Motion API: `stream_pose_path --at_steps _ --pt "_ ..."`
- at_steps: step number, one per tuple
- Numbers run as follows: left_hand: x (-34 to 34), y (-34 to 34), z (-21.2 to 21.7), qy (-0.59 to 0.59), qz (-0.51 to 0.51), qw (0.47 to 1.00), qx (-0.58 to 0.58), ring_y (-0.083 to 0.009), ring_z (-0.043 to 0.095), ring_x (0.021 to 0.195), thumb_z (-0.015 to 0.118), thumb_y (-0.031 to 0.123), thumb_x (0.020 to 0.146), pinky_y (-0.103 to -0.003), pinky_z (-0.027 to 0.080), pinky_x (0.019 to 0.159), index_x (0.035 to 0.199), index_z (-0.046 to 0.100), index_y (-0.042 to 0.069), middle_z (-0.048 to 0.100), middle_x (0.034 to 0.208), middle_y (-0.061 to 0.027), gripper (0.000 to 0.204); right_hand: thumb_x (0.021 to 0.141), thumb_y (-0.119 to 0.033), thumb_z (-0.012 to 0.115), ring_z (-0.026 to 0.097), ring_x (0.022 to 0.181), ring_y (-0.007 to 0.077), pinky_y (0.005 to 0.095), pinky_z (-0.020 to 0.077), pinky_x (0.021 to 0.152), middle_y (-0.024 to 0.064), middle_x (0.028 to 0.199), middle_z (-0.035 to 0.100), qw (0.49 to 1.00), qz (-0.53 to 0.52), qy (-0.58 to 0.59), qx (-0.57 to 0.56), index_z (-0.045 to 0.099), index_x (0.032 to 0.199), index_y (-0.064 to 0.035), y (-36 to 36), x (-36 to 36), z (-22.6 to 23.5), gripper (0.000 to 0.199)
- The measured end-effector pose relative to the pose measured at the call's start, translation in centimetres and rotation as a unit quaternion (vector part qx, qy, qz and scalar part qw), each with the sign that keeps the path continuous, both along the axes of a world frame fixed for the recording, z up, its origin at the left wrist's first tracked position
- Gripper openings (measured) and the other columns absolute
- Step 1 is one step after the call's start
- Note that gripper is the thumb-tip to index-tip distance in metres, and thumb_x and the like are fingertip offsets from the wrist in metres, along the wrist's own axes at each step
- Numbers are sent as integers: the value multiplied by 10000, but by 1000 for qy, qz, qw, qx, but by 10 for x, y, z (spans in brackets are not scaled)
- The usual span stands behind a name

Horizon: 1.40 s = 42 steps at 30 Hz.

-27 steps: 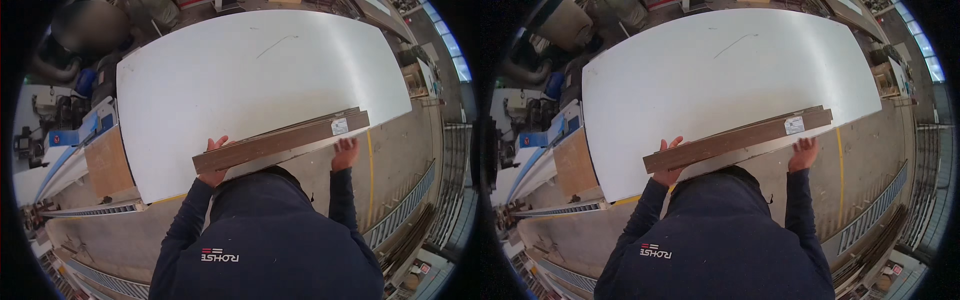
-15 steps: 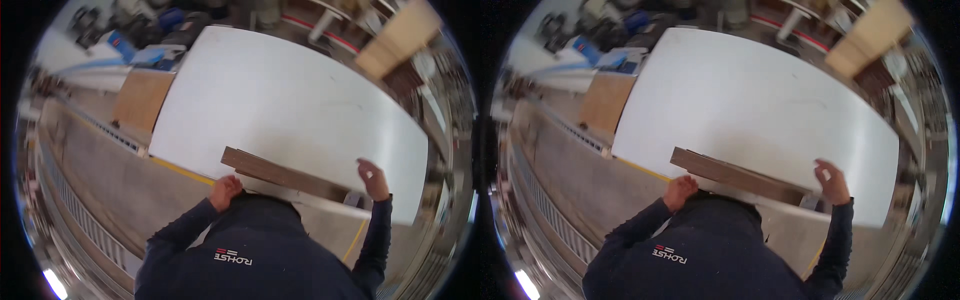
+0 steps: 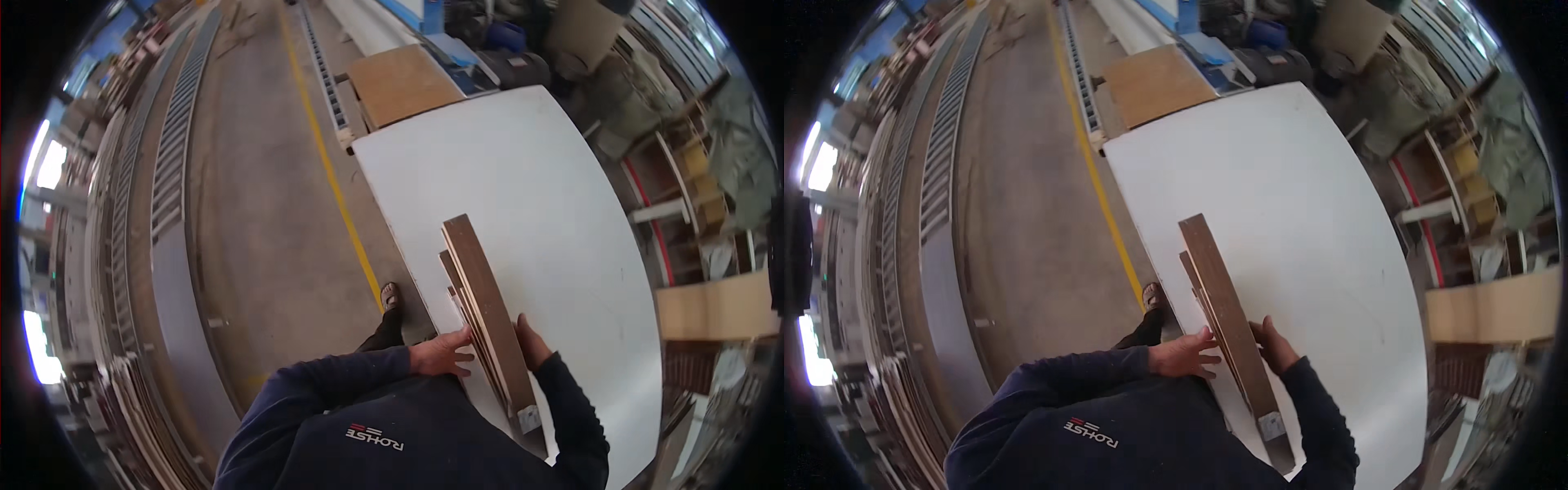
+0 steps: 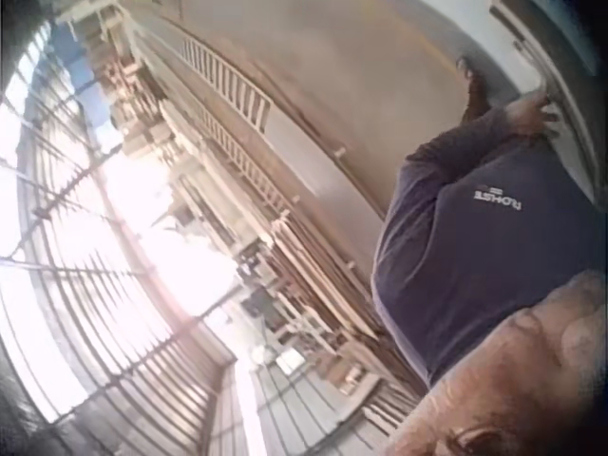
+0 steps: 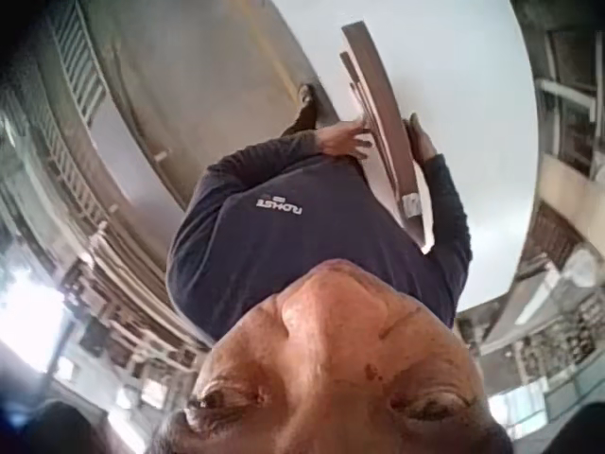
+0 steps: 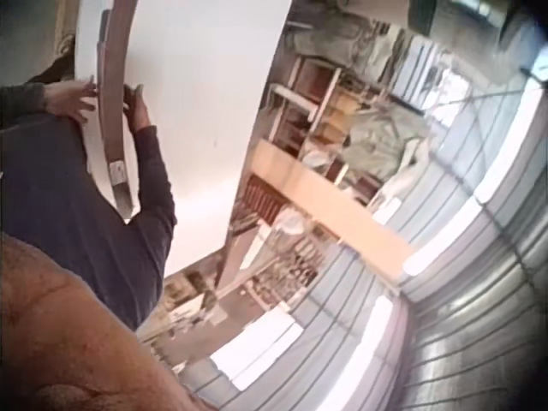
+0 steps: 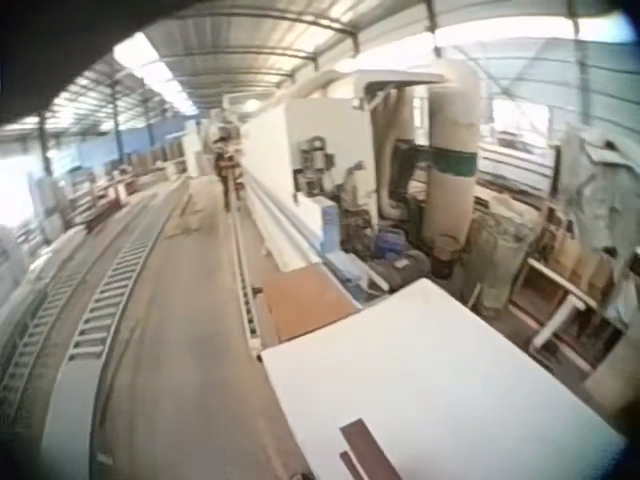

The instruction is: The person feeds wooden boards into an edge-banding machine one by one, retrieves them as they exit, and stacks them together on the workbench.

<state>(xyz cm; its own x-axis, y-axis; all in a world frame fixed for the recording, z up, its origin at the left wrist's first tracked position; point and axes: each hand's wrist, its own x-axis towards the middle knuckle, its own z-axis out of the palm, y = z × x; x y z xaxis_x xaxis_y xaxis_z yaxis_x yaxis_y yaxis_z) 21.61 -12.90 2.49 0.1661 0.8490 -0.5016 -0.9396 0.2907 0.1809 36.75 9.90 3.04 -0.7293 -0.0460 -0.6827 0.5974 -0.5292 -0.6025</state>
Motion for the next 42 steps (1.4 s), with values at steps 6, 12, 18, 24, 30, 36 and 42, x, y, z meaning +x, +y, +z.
stream_pose_path --at_steps 6,12,18,24,30,36,42 --pt "23 10 0 13 64 998 26 -390 269 1407 632 667 873 -545 285 1130 1502 331 37 222 1578 -175 940 1006 -681 279 599 1166 240 343 466 940 150 1368 585 1000 0 -16 -9 491 1419 -11 -12 -9 25 815" --pt "20 22 5 28 78 997 -5 -355 319 1392 635 650 883 -525 302 1123 1458 408 -2 261 1572 -174 898 1020 -634 344 647 1072 204 309 495 887 114 1264 658 996 -53 -68 16 558 1349 -25 -24 -16 25 724" --pt "-7 36 16 62 116 991 -1 -350 407 1333 601 660 900 -504 335 1104 1443 423 -20 328 1536 -181 888 1021 -566 445 669 1022 206 310 522 861 113 1213 684 997 -56 -2 53 592 1311 -32 -14 -45 2 626" --pt "-58 51 22 76 163 982 -52 -398 372 1274 533 597 969 -514 324 1118 1453 381 -9 374 1386 -202 791 1013 -475 528 685 982 214 318 549 846 107 1201 692 999 -27 8 -25 591 1314 -32 19 -100 -9 539" --pt "-76 54 11 42 263 957 -117 -413 339 1322 464 566 1002 -511 266 1161 1480 310 -28 342 1435 -225 778 1012 -403 551 687 977 214 338 565 839 109 1196 693 994 -63 18 -91 590 1314 -27 48 -147 -28 484" --pt "-80 87 -2 106 374 915 -108 -406 357 1292 461 552 1001 -502 280 1144 1450 323 -33 359 1403 -226 750 1016 -319 565 681 974 212 338 573 826 121 1176 692 991 10 130 -15 585 1319 -20 69 -184 -94 427" --pt "-79 102 -5 134 413 894 -107 -398 375 1262 458 538 1001 -493 293 1127 1420 336 -38 376 1370 -227 723 1013 -268 578 671 974 209 328 575 821 130 1166 686 997 3 78 15 571 1337 -18 93 -181 -125 409"
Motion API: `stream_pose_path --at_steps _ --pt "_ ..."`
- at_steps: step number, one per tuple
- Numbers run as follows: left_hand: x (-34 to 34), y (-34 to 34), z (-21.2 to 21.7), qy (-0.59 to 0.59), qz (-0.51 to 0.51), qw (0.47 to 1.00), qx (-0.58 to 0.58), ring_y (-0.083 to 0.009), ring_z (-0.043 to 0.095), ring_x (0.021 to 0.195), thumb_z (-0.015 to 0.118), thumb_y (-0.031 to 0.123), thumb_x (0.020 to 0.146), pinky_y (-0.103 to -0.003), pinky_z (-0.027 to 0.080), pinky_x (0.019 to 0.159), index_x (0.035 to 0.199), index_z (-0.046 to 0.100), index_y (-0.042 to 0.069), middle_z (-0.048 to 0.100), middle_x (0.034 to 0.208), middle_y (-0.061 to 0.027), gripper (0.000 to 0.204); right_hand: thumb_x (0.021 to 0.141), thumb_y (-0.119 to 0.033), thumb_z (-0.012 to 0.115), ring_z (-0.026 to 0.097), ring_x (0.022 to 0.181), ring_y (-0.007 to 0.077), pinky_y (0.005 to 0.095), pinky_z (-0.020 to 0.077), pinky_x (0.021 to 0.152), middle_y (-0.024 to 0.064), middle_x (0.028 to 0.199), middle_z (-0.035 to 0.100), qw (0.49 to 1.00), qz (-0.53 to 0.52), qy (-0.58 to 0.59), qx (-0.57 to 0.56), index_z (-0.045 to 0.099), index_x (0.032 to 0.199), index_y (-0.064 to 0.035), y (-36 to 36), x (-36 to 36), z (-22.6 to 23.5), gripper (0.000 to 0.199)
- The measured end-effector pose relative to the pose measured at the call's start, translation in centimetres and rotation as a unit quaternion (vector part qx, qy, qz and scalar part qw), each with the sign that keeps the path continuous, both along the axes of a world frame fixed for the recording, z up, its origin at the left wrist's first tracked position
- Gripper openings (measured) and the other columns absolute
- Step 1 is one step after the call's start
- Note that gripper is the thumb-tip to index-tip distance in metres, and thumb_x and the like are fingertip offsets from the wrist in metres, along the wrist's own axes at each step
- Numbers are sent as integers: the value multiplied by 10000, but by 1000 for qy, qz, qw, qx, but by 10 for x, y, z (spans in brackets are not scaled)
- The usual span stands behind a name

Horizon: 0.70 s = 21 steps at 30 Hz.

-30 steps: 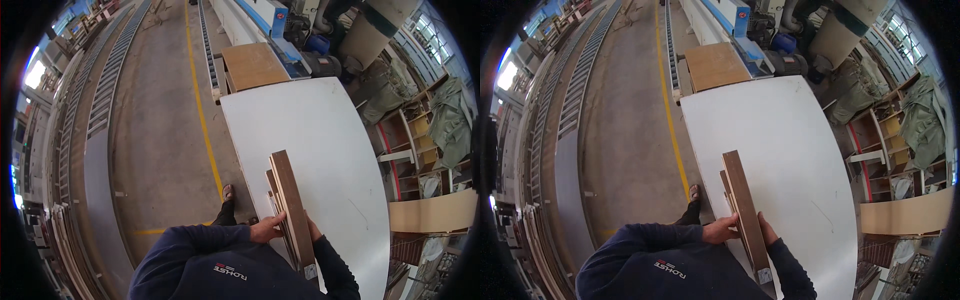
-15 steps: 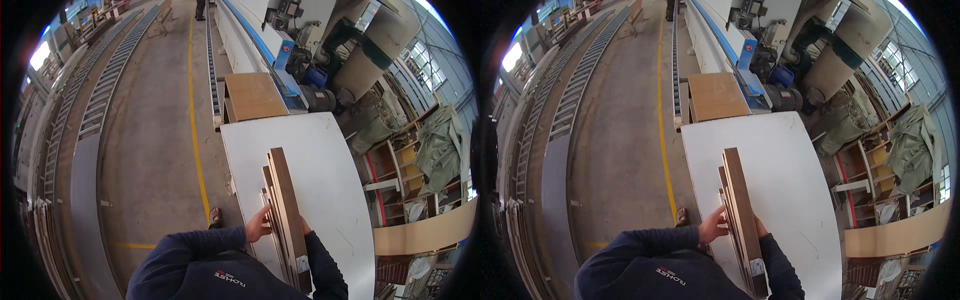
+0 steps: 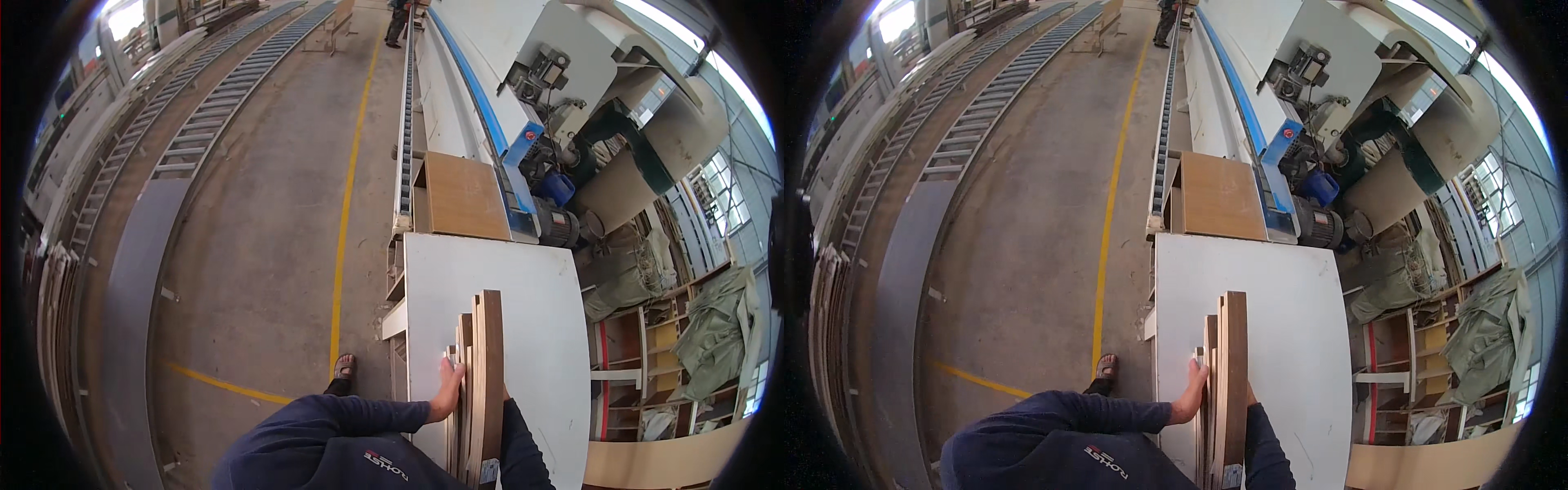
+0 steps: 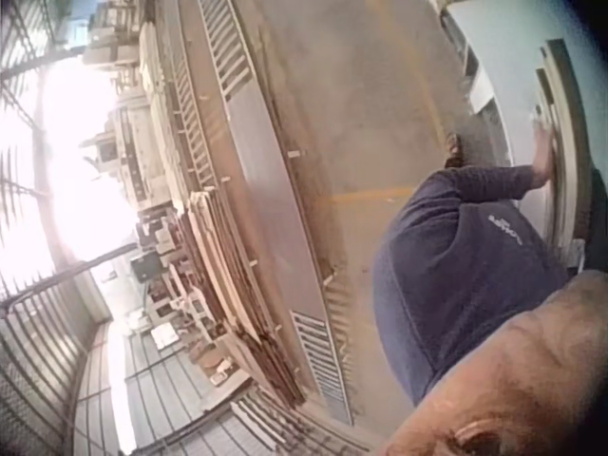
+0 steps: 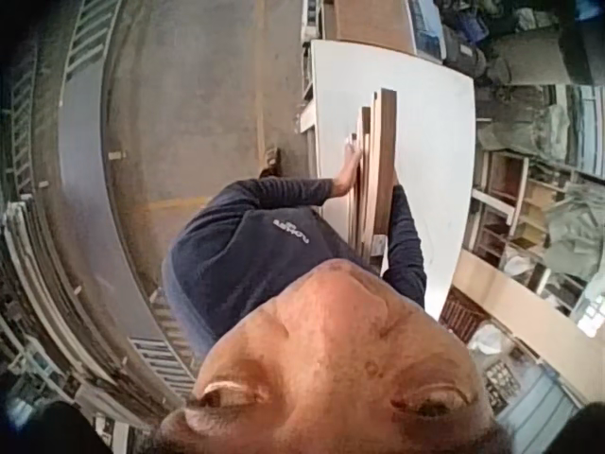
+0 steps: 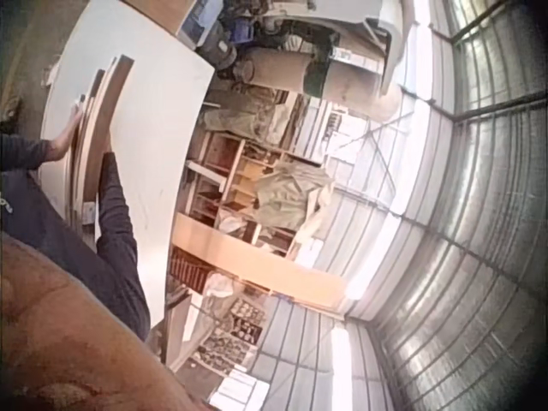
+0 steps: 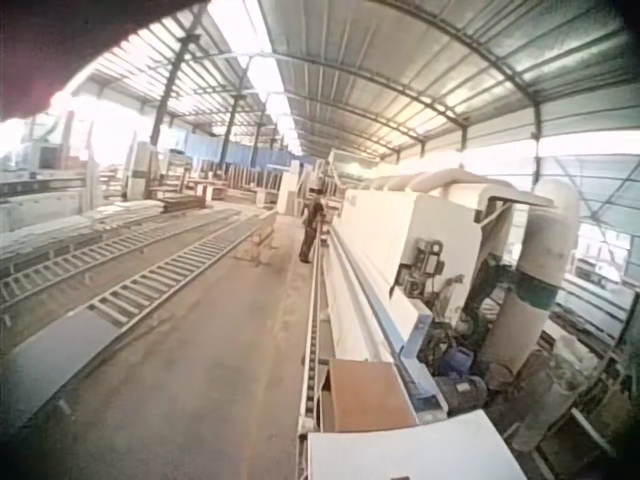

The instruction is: The person feeds wooden boards into an edge-banding machine one by one, retrieves them as they exit, and stacks them together on the workbench.

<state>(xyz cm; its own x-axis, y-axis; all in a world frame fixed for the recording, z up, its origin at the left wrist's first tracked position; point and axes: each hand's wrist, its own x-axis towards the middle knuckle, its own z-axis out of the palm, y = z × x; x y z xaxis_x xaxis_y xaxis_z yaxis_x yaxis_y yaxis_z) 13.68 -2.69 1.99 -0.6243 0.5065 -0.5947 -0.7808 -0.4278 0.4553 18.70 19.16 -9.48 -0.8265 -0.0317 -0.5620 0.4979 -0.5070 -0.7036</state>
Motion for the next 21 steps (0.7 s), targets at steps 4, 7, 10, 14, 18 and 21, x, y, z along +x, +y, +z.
stream_pose_path --at_steps 4,7,10,14,18,21 --pt "2 5 -2 15 11 1000 -6 -393 387 1241 456 529 1000 -487 302 1116 1400 345 -41 387 1349 -228 705 1009 -270 585 671 967 206 330 575 817 124 1158 687 1000 18 0 -8 562 1346 -17 0 -8 -5 422" --pt "3 6 -5 26 15 999 -12 -390 396 1226 455 522 1000 -483 309 1107 1385 351 -44 395 1333 -228 692 1007 -274 589 671 961 203 330 575 813 120 1156 688 988 58 141 -22 556 1351 -17 -12 -21 1 430" --pt "3 5 -8 38 20 999 -17 -386 406 1211 453 515 1000 -478 316 1099 1370 358 -47 404 1316 -229 679 1005 -280 596 672 955 198 326 576 809 117 1159 686 970 88 227 9 549 1359 -16 -28 -26 26 444" --pt "5 7 -12 57 34 997 -28 -381 418 1191 451 505 999 -473 325 1087 1350 367 -50 415 1295 -229 662 1000 -288 606 673 950 192 320 576 805 114 1167 684 990 67 85 91 539 1369 -15 -49 -17 81 464" --pt "7 15 -16 80 43 995 -40 -376 430 1171 449 496 999 -467 334 1076 1330 375 -53 426 1273 -230 646 995 -293 618 674 948 185 314 576 803 112 1179 681 993 45 62 85 526 1382 -14 -62 -16 117 486" --pt "7 20 -21 100 55 992 -50 -372 439 1156 448 489 999 -462 341 1068 1315 382 -56 434 1257 -231 633 991 -294 625 674 953 181 309 575 805 112 1189 678 998 4 48 36 517 1392 -14 -60 -18 118 501"
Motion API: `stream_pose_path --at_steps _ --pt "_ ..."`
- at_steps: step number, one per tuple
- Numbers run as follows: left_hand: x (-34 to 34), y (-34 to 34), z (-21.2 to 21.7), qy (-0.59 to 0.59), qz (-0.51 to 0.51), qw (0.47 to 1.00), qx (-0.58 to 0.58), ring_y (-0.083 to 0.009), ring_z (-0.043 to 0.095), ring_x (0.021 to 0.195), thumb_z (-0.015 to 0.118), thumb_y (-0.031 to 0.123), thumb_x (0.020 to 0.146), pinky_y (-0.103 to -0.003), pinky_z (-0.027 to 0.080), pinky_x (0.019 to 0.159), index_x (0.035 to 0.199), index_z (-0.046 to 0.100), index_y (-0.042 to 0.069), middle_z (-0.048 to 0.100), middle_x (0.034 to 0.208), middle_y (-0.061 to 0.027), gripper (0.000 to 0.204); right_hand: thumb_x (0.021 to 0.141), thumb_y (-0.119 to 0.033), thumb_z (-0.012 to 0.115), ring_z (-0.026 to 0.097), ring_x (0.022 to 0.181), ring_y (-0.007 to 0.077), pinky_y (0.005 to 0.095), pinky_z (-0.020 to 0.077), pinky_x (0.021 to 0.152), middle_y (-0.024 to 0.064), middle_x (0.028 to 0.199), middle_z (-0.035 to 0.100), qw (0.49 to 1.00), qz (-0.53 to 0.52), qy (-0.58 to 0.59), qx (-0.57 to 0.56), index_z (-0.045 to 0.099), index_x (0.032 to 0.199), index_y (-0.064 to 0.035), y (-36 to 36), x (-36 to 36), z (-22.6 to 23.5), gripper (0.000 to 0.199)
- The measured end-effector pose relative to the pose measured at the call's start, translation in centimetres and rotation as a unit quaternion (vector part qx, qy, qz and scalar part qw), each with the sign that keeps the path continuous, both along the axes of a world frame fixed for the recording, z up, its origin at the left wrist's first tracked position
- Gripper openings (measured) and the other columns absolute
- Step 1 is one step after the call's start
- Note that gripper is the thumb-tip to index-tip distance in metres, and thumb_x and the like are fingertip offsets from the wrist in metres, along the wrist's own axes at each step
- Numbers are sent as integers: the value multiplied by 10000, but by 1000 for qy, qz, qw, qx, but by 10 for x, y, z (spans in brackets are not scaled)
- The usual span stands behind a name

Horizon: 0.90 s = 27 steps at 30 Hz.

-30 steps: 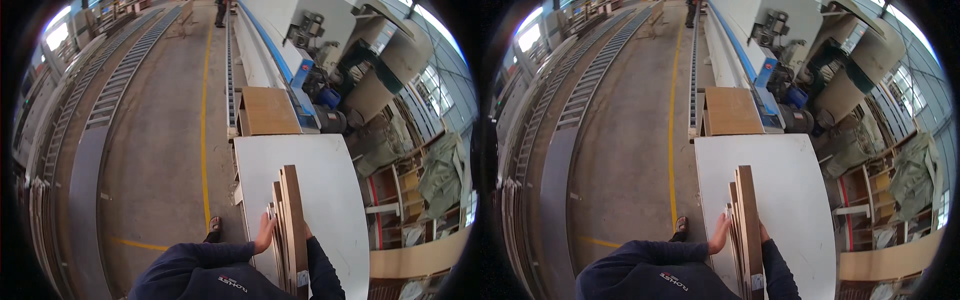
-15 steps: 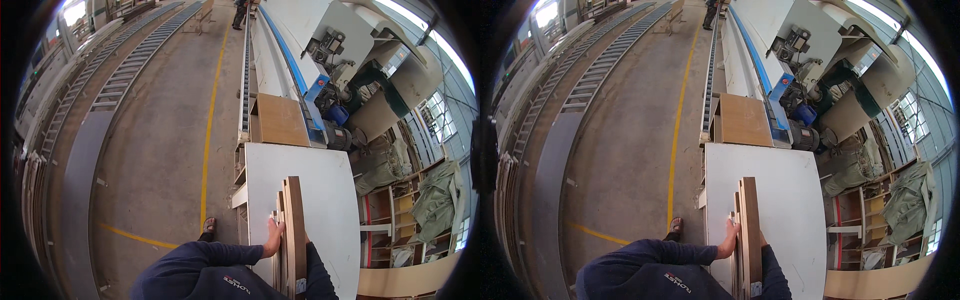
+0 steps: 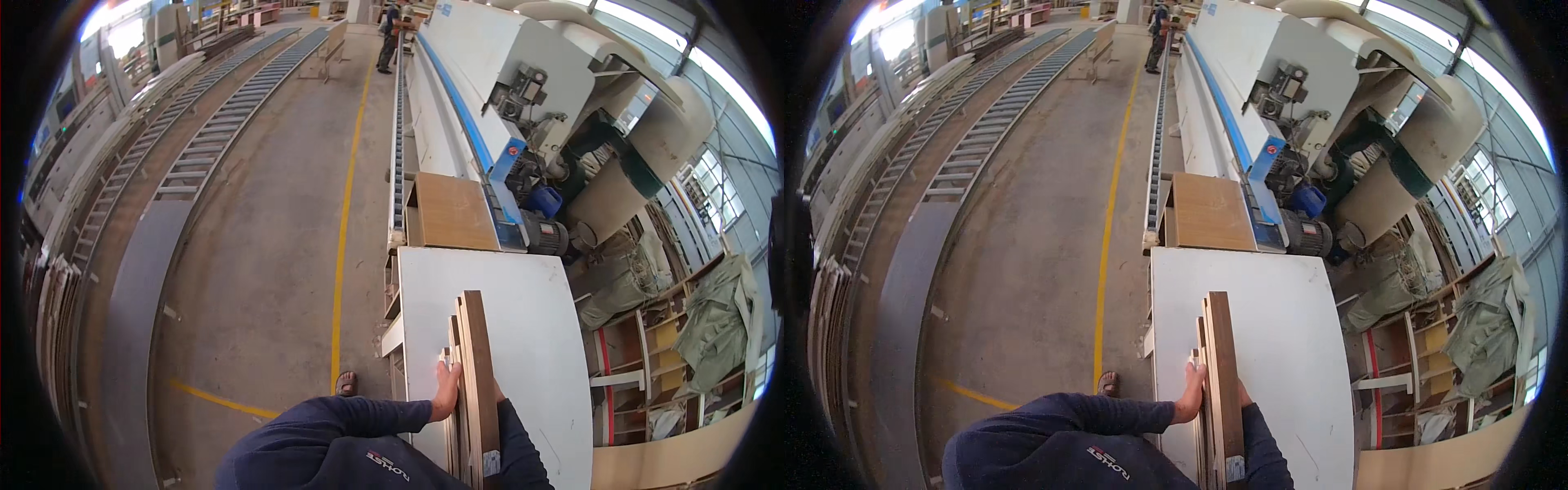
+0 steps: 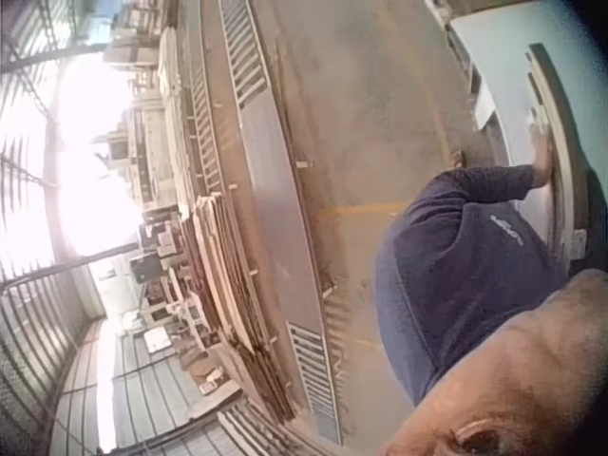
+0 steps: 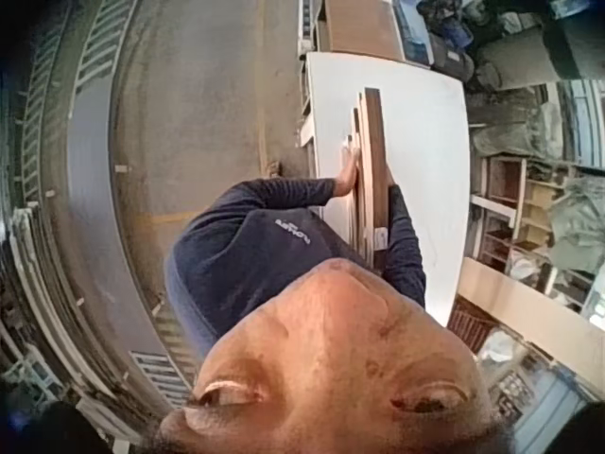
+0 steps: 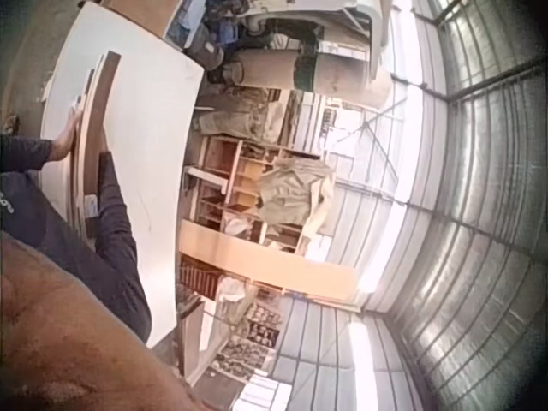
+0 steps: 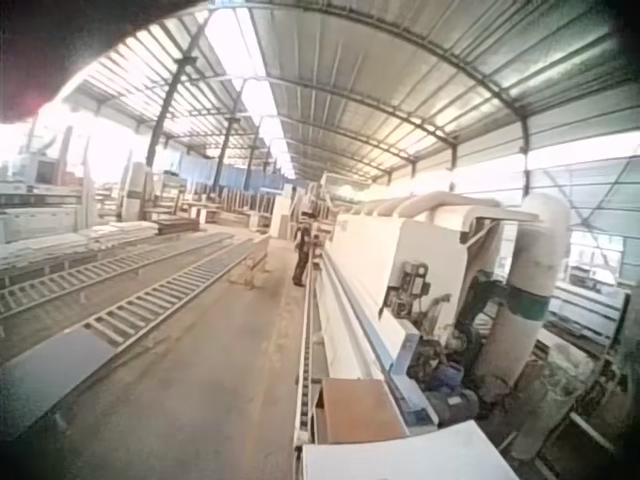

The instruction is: The person feeds wooden boards into an edge-banding machine one by one, retrieves them as they exit, and stacks them together on the workbench.

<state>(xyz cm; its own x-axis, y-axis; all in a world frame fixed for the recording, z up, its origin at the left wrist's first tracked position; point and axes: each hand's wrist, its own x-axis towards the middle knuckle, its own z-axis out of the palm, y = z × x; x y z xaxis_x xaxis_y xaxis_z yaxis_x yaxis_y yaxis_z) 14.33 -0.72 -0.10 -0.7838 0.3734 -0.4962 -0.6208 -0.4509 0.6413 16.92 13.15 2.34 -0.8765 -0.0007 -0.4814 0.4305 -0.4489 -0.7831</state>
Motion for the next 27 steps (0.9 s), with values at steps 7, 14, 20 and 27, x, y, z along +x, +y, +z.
stream_pose_path --at_steps 7,14,20,27 --pt "1 5 -11 53 19 998 -26 -364 460 1121 444 473 998 -452 357 1048 1279 397 -62 454 1219 -232 606 995 -299 614 676 957 180 310 575 808 108 1195 677 999 35 5 23 492 1413 -16 10 5 -23 519" --pt "2 11 -21 109 53 992 -44 -355 481 1085 441 456 997 -442 373 1028 1244 412 -68 473 1181 -233 580 1003 -321 590 672 991 197 325 568 860 104 1212 673 995 44 50 72 485 1419 -16 8 -1 -17 526" --pt "15 11 -27 131 64 988 -52 -345 498 1056 440 437 995 -432 386 1009 1221 425 -68 489 1151 -230 553 1024 -317 552 666 1061 224 335 553 912 134 1246 666 997 37 -14 -73 502 1408 -3 18 26 -25 499" --pt "27 15 -24 128 52 988 -67 -315 504 1028 451 385 981 -413 397 971 1232 440 -36 501 1131 -199 490 1023 -281 554 673 1006 214 323 565 860 138 1226 671 999 28 -29 -35 518 1387 8 50 47 -96 466"
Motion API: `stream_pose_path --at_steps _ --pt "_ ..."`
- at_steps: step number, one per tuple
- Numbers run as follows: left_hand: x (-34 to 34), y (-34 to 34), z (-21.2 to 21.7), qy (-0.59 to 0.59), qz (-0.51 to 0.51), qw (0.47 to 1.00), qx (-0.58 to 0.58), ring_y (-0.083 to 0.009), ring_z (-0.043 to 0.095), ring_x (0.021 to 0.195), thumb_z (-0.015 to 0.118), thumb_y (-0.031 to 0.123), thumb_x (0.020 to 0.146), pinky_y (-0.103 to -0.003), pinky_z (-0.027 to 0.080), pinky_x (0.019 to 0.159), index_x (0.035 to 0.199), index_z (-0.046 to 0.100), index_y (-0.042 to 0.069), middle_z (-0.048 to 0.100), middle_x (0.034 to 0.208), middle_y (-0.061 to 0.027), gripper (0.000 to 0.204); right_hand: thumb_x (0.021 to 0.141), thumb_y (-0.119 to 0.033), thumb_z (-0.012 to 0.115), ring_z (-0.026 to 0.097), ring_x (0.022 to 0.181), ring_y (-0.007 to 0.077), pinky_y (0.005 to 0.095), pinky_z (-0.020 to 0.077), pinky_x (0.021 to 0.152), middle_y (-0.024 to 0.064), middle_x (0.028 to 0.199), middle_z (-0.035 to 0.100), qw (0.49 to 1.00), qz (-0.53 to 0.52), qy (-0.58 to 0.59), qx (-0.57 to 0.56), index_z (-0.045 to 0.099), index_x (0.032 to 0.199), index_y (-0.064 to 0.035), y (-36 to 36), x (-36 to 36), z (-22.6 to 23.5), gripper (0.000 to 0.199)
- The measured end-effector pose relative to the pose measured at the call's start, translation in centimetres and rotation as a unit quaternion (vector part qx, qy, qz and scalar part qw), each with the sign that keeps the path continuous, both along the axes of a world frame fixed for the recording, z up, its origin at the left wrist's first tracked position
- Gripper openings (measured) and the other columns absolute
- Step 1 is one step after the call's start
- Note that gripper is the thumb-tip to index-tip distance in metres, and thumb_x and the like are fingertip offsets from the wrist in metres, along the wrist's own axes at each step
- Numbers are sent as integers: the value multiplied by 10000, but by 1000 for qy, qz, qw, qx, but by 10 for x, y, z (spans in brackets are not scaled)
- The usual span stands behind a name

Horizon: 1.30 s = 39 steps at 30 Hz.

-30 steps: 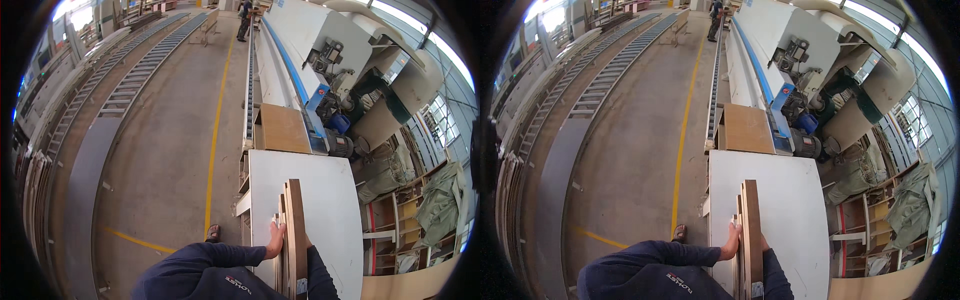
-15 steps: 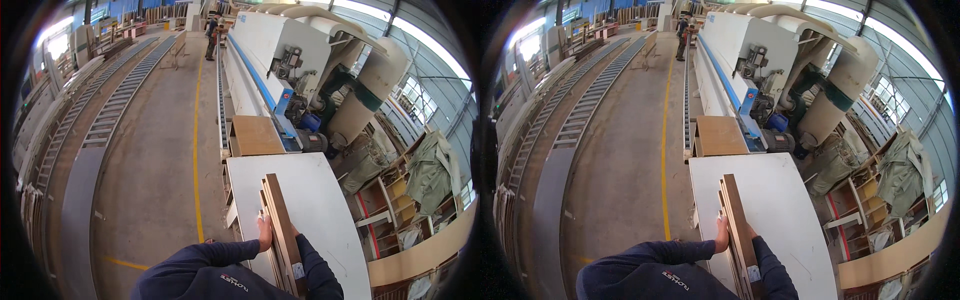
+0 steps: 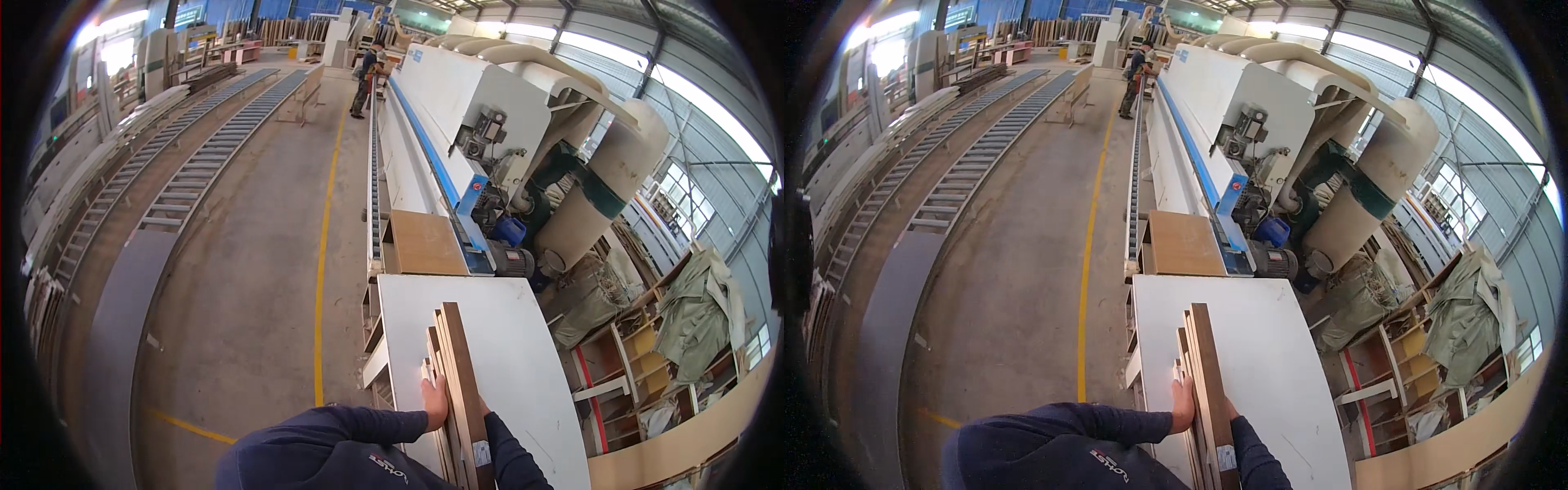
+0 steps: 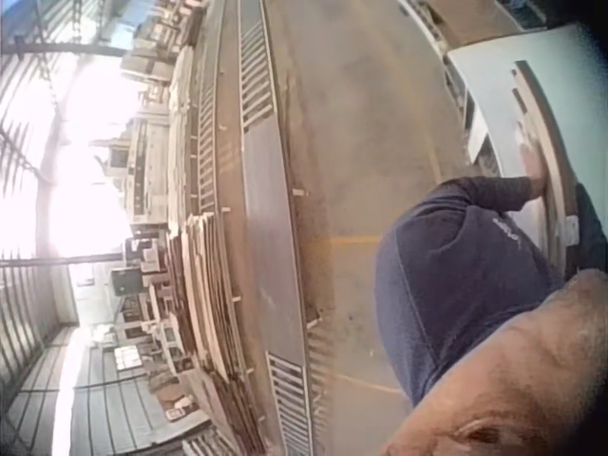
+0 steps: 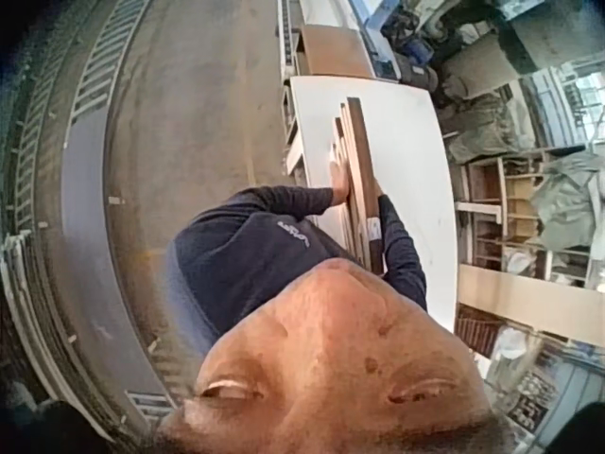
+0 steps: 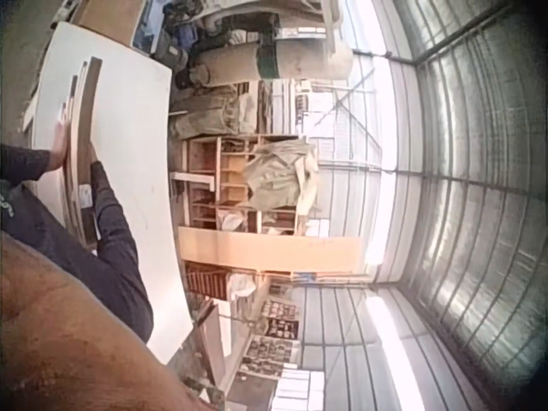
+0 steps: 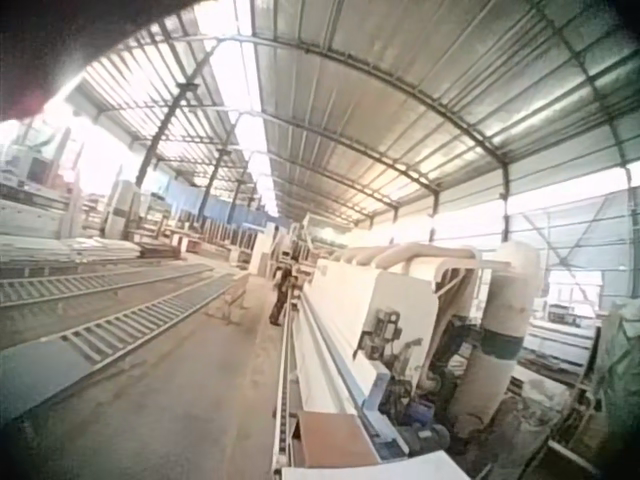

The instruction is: The person feeds wooden boards into an edge-banding machine one by one, retrieves them as they exit, and stacks them together on the workbench.

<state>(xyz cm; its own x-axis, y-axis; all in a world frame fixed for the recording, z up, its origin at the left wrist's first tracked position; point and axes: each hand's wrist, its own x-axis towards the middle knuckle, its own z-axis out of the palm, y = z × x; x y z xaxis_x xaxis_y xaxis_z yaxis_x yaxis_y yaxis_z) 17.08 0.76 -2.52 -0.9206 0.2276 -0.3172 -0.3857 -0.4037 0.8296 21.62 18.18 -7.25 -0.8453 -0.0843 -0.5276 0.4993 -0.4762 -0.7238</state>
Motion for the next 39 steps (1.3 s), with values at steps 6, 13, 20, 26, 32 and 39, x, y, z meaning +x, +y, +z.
stream_pose_path --at_steps 6,13,20,26,32,39 --pt "1 -12 2 -12 -18 1000 -8 -290 510 1005 460 340 969 -398 407 939 1242 453 -9 511 1114 -174 443 1026 -263 552 664 1007 208 313 561 851 133 1229 667 864 196 463 -12 508 1390 20 20 -38 -65 463" --pt "2 -25 2 -31 -76 997 -13 -260 516 977 471 287 955 -379 418 901 1253 468 23 523 1093 -143 398 1036 -259 535 660 1010 198 303 542 886 128 1239 661 998 -53 31 -24 523 1379 10 -36 0 -13 435" --pt "-13 -88 -7 -86 -175 981 -10 -231 523 949 481 235 941 -361 430 864 1264 483 55 534 1073 -113 370 1026 -455 494 662 987 201 304 516 815 122 1147 694 981 -115 -27 152 609 1270 8 -72 34 139 536" --pt "-68 -158 -1 -75 11 993 -90 -206 528 925 491 190 929 -345 439 831 1273 496 82 545 1056 -87 361 961 -124 578 635 619 185 252 502 563 111 770 674 947 -207 -58 239 641 981 -3 -105 172 288 138" --pt "-158 -197 52 57 70 987 -136 -118 494 817 507 192 941 -272 391 725 1203 492 97 532 986 -26 279 975 -167 560 685 771 154 264 517 659 65 949 733 962 149 -208 94 712 1121 -62 -180 289 320 235" --pt "-227 -147 109 251 4 949 -192 -108 460 831 553 141 924 -231 383 766 1117 550 72 525 926 -10 205 960 -238 525 686 908 271 376 516 748 113 1071 721 945 64 -248 206 672 1181 -42 -306 338 128 331"
